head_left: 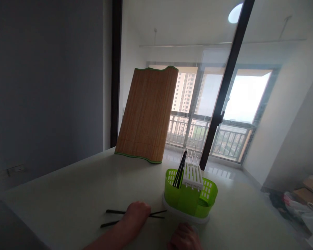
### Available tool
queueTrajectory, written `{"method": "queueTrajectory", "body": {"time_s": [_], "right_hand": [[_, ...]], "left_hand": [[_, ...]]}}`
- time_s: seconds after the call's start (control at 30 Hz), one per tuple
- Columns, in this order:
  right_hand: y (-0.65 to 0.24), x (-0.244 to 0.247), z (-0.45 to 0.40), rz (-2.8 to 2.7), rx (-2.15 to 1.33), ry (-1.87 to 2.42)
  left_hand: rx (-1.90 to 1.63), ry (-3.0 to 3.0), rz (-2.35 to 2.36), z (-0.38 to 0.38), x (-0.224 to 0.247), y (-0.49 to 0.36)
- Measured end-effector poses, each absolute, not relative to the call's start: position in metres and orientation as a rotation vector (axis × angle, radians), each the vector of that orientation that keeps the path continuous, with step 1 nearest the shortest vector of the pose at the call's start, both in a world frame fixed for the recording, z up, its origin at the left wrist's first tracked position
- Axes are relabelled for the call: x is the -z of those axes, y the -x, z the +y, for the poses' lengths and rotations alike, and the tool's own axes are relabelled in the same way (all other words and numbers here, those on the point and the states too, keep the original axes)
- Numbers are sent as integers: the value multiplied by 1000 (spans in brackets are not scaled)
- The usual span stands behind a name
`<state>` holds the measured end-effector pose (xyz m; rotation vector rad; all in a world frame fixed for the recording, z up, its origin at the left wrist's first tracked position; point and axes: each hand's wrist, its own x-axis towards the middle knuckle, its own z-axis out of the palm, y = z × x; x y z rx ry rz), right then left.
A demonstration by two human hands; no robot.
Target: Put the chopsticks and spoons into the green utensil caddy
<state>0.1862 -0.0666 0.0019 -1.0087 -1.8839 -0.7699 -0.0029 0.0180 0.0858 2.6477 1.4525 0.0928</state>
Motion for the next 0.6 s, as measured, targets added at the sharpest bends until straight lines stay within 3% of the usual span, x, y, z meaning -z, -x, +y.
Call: {"method": "queueTrajectory", "body": {"time_s": [0.23,0.6], "right_hand": [[-183,-9,-74,-1898,635,1059],[-178,-6,-71,-1928,503,1129]], "left_hand": [[-741,-2324,1041,4,-165,24],[-821,-1870,752,-22,-122,-8]]}}
